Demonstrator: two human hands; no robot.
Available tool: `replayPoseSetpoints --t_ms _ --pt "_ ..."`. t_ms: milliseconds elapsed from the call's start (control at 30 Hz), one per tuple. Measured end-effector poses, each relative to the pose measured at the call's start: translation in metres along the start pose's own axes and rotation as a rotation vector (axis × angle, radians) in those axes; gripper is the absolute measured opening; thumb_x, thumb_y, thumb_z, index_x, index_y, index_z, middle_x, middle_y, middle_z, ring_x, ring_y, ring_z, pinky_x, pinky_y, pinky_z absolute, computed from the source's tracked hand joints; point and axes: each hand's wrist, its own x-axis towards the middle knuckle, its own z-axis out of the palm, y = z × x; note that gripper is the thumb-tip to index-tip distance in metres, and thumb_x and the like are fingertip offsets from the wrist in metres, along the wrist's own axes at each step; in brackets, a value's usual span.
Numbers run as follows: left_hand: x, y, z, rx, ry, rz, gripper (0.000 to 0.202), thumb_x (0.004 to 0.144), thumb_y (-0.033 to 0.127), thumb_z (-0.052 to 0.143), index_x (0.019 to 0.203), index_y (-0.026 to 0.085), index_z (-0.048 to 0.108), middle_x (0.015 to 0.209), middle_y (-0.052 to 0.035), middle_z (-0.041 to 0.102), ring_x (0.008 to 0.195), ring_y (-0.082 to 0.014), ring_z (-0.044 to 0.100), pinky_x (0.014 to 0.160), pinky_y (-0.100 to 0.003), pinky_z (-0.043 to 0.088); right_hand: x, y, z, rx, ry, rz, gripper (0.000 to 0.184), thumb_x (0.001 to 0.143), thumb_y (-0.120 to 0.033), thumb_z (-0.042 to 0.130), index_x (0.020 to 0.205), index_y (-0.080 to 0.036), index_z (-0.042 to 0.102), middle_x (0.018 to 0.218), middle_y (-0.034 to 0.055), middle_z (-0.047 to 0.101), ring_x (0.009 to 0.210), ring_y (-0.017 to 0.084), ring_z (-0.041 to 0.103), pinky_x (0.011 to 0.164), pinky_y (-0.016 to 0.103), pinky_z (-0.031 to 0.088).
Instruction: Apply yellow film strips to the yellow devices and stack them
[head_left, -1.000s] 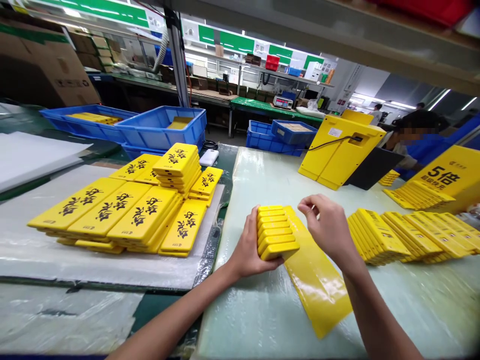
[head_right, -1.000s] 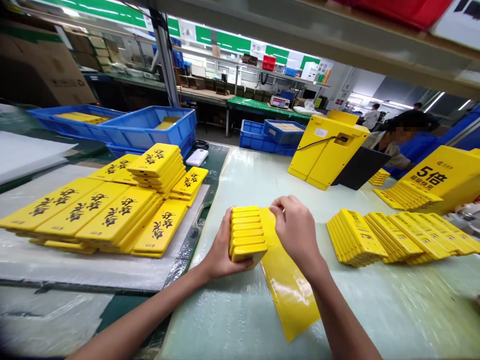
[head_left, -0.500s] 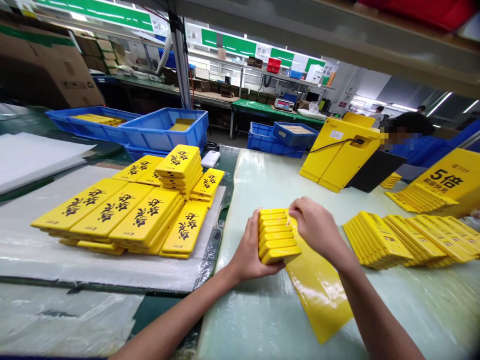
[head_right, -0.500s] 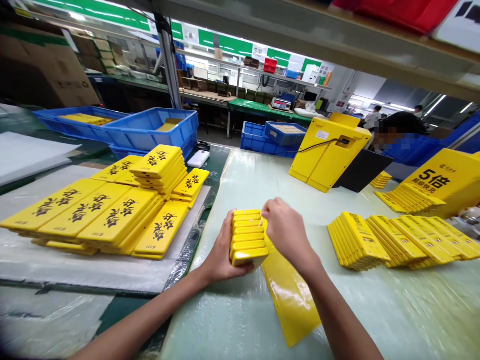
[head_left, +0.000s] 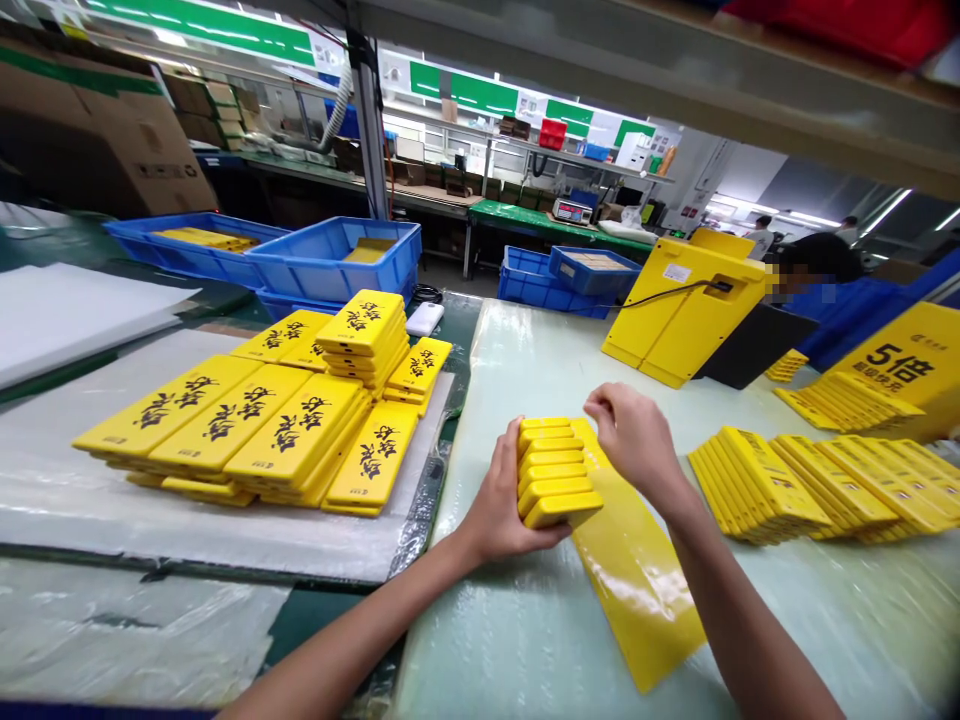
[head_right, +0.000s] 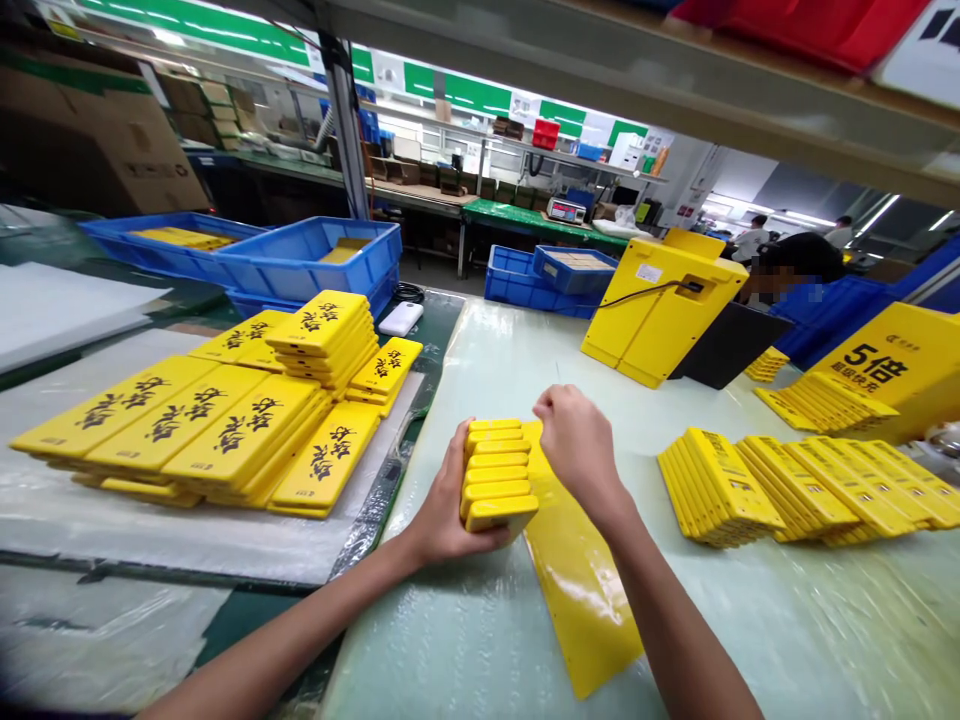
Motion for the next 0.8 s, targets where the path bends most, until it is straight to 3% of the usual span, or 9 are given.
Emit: replayPoseSetpoints --t_ms 67,167,333,467,567,667,800 --pt "0.000 0.000 0.000 -0.006 0.001 -0.008 0.142 0.066 0.052 0.094 0.170 0.020 0.003 0.171 -0.0245 0.025 0.160 -0.0459 0.029 0.134 -0.065 0.025 0.004 -0.001 0.001 0.126 0.010 -0.025 0.015 0.094 -0.016 0.063 0.081 -0.019 0.068 0.083 0.0056 0.071 0.078 0.020 0.062 0.071 0.031 0.041" --pt "-0.001 0.000 -0.001 -0.002 -0.001 -0.027 0.139 0.067 0.050 0.093 0.170 0.021 0.003 0.173 -0.0243 0.022 0.161 -0.0461 0.028 0.133 -0.066 0.026 0.004 -0.014 0.006 0.292 -0.173 -0.142 0.008 0.095 -0.021 0.069 0.088 -0.020 0.073 0.087 0.0025 0.072 0.079 0.018 0.064 0.074 0.029 0.044" --pt "0.000 0.002 -0.001 -0.016 -0.008 -0.049 0.140 0.066 0.046 0.093 0.170 0.022 0.002 0.168 -0.0225 0.031 0.157 -0.0450 0.036 0.131 -0.066 0.030 0.004 -0.018 0.007 0.015 -0.280 -0.158 0.016 0.099 -0.017 0.064 0.084 -0.019 0.068 0.090 0.0053 0.072 0.082 0.020 0.064 0.074 0.031 0.039" --pt "0.001 0.002 -0.001 -0.031 0.004 -0.019 0.141 0.066 0.050 0.094 0.171 0.022 0.003 0.170 -0.0230 0.029 0.160 -0.0450 0.031 0.133 -0.066 0.025 0.019 0.006 -0.005 -0.228 -0.117 -0.010 0.019 0.098 -0.013 0.065 0.080 -0.018 0.066 0.090 0.0096 0.073 0.081 0.023 0.064 0.069 0.033 0.034" --pt "0.000 0.001 -0.001 -0.037 0.013 -0.004 0.142 0.066 0.051 0.095 0.171 0.022 0.004 0.170 -0.0231 0.028 0.161 -0.0455 0.028 0.134 -0.065 0.024 0.027 0.011 -0.008 -0.038 0.013 -0.056 0.020 0.096 -0.015 0.069 0.078 -0.018 0.065 0.083 0.0060 0.071 0.078 0.021 0.063 0.071 0.032 0.039" --pt "0.000 0.001 -0.001 -0.036 0.013 -0.016 0.142 0.067 0.051 0.095 0.171 0.023 0.004 0.170 -0.0228 0.028 0.160 -0.0455 0.030 0.133 -0.066 0.024 0.027 -0.002 0.000 0.226 -0.113 -0.186 0.012 0.096 -0.019 0.071 0.085 -0.019 0.071 0.084 0.0025 0.072 0.077 0.018 0.063 0.074 0.029 0.044" --pt "0.000 0.002 -0.002 -0.012 -0.007 -0.047 0.142 0.066 0.051 0.095 0.171 0.022 0.003 0.174 -0.0230 0.022 0.163 -0.0463 0.025 0.134 -0.066 0.024 0.024 -0.016 0.013 0.191 -0.293 -0.229 0.010 0.096 -0.017 0.069 0.087 -0.019 0.073 0.090 0.0034 0.074 0.080 0.017 0.064 0.077 0.029 0.044"
